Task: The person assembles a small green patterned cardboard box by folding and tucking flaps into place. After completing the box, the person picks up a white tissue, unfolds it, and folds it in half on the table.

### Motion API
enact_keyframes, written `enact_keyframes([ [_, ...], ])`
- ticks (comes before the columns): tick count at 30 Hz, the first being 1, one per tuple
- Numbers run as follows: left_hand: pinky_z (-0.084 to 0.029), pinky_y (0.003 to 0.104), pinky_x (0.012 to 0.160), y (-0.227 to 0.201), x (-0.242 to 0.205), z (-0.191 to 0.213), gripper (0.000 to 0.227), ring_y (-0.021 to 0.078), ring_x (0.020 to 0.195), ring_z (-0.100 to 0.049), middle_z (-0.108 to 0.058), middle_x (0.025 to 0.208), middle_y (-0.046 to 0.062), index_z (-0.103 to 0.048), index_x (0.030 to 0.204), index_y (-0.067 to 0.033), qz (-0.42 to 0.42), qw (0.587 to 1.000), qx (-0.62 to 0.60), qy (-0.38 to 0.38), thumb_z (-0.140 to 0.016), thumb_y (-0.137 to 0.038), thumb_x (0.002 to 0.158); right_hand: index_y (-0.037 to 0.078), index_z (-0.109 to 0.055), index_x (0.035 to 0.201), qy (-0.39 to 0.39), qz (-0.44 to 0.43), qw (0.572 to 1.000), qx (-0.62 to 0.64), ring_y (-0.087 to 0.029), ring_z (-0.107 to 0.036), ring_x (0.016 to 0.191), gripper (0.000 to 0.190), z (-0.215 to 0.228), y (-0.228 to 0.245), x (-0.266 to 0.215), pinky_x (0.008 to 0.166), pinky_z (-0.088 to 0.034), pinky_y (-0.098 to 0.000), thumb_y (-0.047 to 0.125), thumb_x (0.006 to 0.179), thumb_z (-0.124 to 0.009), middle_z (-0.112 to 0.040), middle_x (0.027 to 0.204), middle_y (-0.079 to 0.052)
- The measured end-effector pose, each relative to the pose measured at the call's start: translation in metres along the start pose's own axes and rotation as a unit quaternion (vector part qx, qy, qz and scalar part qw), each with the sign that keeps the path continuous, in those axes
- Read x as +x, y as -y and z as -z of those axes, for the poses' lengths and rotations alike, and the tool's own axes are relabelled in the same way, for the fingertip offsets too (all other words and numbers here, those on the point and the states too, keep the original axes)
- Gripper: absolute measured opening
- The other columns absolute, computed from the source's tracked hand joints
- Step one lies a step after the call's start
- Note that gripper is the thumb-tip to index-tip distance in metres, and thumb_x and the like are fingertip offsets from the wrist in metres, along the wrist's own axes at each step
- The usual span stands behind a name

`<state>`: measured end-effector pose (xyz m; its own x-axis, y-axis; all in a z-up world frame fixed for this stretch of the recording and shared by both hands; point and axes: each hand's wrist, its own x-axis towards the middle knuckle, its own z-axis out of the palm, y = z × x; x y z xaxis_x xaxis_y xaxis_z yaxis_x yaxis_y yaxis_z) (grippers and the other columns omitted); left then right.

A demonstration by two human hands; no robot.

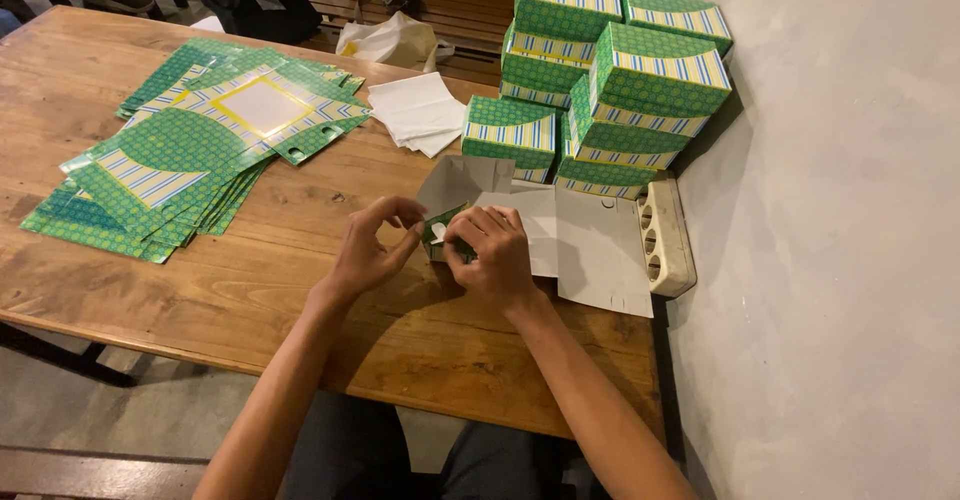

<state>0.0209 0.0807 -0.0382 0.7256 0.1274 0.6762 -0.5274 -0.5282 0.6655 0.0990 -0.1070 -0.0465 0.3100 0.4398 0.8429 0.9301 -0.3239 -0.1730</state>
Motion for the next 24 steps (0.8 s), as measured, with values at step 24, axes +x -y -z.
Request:
enact_keyframes([
  [24, -0.057, 0.045, 0.075, -0.023, 0.004, 0.004, 0.005, 0.0282, 0.074, -0.067, -0.069, 0.078, 0.013, -0.072, 0.098, -0.0066, -0.018, 0.999, -0.023, 0.025, -0.068, -0.006, 0.096, 0.025, -0.071, 0.085, 0.013, 0.021, 0.999, 0.032, -0.012, -0.07, 0.075, 0.019, 0.005, 0.001, 0.003, 0.085, -0.051, -0.0283, 0.011, 0.079, -0.084, -0.07, 0.082, 0.011],
])
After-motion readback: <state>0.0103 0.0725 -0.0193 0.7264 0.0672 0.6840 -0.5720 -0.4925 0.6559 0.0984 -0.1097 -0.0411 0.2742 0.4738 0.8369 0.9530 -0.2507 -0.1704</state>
